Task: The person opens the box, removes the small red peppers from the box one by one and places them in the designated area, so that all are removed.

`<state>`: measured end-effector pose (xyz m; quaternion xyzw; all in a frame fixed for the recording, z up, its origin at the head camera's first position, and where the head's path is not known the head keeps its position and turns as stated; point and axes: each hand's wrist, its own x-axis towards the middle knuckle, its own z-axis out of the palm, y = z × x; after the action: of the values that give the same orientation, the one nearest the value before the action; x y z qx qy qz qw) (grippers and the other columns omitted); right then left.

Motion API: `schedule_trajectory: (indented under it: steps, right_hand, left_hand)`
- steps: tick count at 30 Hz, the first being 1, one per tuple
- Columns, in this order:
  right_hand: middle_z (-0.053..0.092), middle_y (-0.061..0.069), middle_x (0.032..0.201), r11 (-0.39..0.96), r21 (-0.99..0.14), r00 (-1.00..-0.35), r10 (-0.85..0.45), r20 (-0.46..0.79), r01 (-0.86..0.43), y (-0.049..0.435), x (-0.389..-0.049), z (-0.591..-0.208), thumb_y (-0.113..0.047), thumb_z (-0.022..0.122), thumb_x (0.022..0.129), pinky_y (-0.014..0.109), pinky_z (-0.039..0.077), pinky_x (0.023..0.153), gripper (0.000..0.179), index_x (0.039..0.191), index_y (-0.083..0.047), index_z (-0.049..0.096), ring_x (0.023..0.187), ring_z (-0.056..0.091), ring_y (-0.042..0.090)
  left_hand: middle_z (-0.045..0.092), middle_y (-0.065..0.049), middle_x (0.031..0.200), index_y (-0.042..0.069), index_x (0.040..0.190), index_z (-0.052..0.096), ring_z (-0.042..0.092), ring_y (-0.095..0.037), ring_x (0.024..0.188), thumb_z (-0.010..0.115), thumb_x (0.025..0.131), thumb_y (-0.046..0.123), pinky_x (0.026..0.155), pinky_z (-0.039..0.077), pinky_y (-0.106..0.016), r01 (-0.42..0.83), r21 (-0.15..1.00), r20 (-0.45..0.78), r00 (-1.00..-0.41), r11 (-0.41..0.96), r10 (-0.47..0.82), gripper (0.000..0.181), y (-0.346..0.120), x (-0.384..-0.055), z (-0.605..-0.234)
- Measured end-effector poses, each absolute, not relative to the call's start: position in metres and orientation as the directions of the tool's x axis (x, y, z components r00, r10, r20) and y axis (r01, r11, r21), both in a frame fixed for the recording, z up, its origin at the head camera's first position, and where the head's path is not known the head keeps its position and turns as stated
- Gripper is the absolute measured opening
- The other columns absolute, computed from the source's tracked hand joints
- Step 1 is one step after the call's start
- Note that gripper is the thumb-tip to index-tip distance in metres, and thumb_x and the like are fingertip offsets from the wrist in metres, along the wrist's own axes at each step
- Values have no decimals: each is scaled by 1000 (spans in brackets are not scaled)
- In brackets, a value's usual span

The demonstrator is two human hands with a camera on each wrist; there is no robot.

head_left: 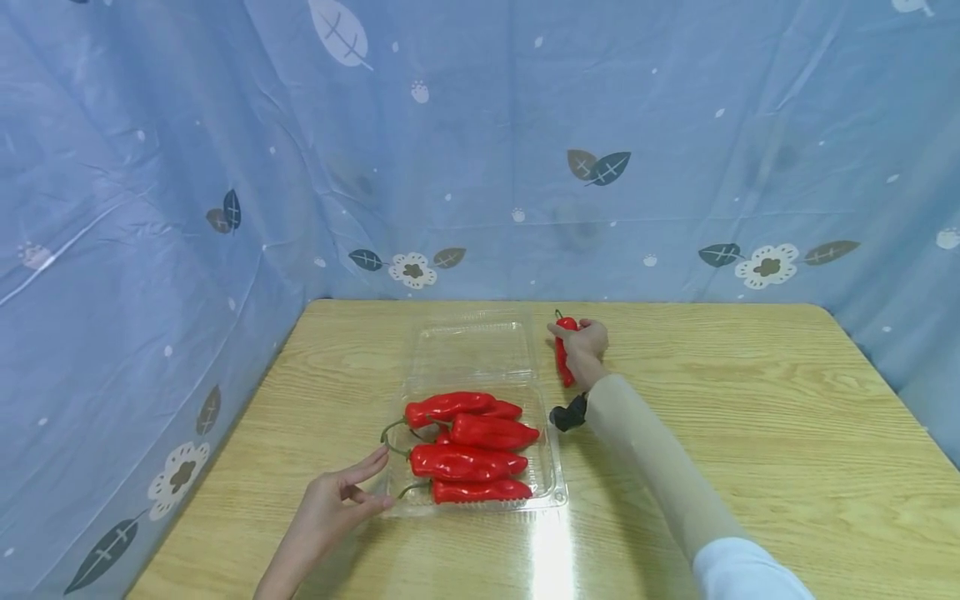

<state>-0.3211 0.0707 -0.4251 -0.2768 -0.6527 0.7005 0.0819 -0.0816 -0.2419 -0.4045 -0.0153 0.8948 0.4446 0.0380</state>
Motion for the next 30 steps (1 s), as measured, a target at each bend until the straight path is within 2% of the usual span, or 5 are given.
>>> schedule_trajectory:
  steps: [4,11,20,24,30]
  right_hand:
    - [48,16,134,-36,-958,-836,480,-266,285,77,-318,-422,-10,80,78,39,42,99,66,134,2,48,121,45,27]
    - [51,19,133,-34,-990,-891,433,-140,139,97,-314,-406,-4,75,81,35,40,101,57,131,5,51,119,45,28]
    - [53,25,132,70,-995,-996,51,78,-74,117,-289,-397,-7,65,92,21,46,92,43,130,8,52,107,58,14]
    - [61,19,125,15,-985,-979,-119,166,-169,114,-266,-403,-6,67,90,19,47,88,41,127,8,55,103,62,9]
    - [67,11,118,-74,-968,-920,-302,249,-238,102,-231,-406,-5,71,86,26,49,89,40,124,5,59,110,62,24]
  left_hand:
    - [56,-7,134,5,125,63,54,-6,58,82,73,11,46,37,-19,-60,795,-79,-997,603,6,55,-242,-78,-405]
    - [54,-7,135,4,126,62,54,-7,59,81,75,11,47,40,-20,-55,806,-82,-996,589,19,55,-242,-78,-403]
    - [53,-8,137,2,127,60,55,-7,60,80,76,11,46,38,-20,-34,812,-71,-997,583,41,55,-243,-83,-399]
    - [52,-9,137,2,128,59,53,-7,59,79,77,12,45,35,-20,-31,820,-71,-996,571,48,56,-244,-81,-400]
    - [52,-9,136,3,128,60,54,-7,59,80,76,13,47,39,-20,-35,818,-69,-997,574,38,56,-244,-80,-400]
